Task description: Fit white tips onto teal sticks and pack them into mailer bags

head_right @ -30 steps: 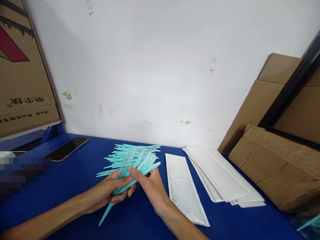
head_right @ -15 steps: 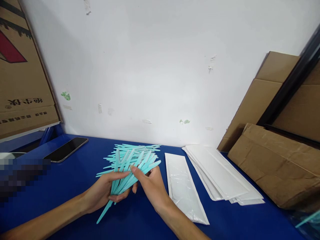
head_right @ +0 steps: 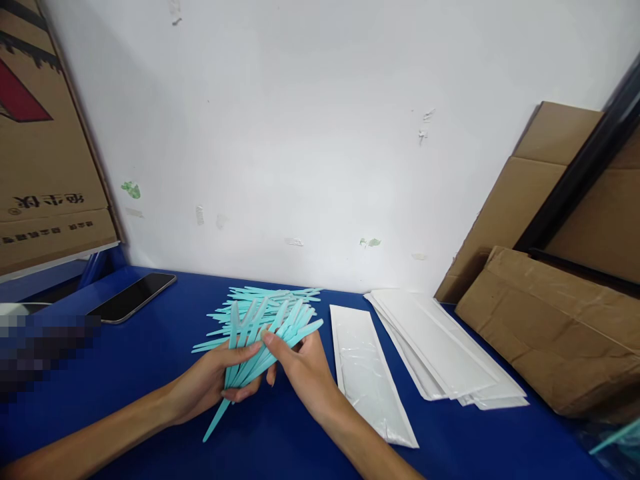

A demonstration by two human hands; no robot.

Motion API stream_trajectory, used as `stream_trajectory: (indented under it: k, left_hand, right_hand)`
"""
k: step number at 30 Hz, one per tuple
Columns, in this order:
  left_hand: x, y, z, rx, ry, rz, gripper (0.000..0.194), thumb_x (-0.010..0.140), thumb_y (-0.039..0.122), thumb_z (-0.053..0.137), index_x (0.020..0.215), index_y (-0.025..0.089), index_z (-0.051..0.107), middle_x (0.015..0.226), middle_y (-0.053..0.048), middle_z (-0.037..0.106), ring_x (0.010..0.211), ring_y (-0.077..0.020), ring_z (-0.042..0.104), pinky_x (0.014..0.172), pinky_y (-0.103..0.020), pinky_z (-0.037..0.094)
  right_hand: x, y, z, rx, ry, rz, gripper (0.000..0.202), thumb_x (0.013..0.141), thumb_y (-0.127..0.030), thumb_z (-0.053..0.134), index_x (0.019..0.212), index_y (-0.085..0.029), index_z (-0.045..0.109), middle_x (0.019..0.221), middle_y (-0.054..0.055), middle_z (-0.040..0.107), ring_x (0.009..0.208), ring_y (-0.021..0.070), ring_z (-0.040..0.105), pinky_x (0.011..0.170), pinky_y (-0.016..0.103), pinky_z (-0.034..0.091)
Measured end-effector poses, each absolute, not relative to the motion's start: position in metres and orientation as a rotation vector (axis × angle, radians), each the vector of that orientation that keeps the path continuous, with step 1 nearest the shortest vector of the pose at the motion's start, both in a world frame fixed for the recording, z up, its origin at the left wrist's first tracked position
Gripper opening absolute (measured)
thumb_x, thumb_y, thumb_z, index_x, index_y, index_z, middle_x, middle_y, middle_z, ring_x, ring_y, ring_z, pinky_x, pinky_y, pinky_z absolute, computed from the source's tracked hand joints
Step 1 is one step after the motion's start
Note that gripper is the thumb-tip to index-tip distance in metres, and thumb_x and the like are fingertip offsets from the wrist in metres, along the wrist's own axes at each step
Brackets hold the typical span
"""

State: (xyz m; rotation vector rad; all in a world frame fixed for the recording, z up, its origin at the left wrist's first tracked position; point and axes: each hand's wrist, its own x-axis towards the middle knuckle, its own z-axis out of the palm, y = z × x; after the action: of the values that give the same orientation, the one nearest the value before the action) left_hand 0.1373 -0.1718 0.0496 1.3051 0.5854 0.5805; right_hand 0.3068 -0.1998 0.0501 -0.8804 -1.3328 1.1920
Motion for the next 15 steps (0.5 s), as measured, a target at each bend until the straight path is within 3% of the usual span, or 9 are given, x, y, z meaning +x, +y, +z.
stream_trajectory:
  k: [7,10,12,15]
  left_hand:
    - [0.1384,-0.1726,0.0487,1.303,0.576,0.578,0.053,0.094,0.064,0.056,0.084,0.012,0.064,0.073,-0.003,0.055,0.055,-0.0096,0.039,0.052,-0.028,0.019]
    - [0.1371,-0.1734,0.0483,1.221,0.582,0.561,0.045,0.089,0.061,0.063,0.088,0.017,0.057,0.078,0.000,0.054,0.054,-0.0064,0.030,0.052,-0.026,0.015]
    - [0.1355,-0.1741,0.0484,1.182,0.581,0.520,0.045,0.086,0.060,0.066,0.081,0.018,0.050,0.071,0.005,0.044,0.052,-0.0054,0.021,0.051,-0.025,0.011]
    - [0.1340,-0.1751,0.0500,1.252,0.598,0.545,0.050,0.082,0.059,0.071,0.072,0.020,0.041,0.061,0.008,0.031,0.050,-0.0056,0.016,0.048,-0.026,0.008]
  right_hand:
    - [0.3057,-0.2017,0.0507,-0.900,-1.322,1.182,0.034,0.089,-0.052,0.073,0.091,-0.020,0.063,0.074,-0.002,0.065,0.049,0.0117,0.056,0.052,0.026,0.047]
    - [0.3064,-0.2030,0.0503,-0.900,-1.316,1.145,0.032,0.089,-0.051,0.074,0.099,-0.021,0.067,0.091,0.003,0.073,0.079,0.0195,0.070,0.076,0.032,0.056]
    - [0.3088,-0.2023,0.0493,-0.869,-1.355,1.168,0.034,0.089,-0.051,0.075,0.106,-0.022,0.069,0.106,0.005,0.074,0.102,0.0234,0.070,0.095,0.036,0.053]
    - [0.3150,-0.1990,0.0480,-0.781,-1.429,1.254,0.048,0.084,-0.054,0.079,0.119,-0.024,0.066,0.117,0.007,0.072,0.110,0.0255,0.068,0.100,0.040,0.051]
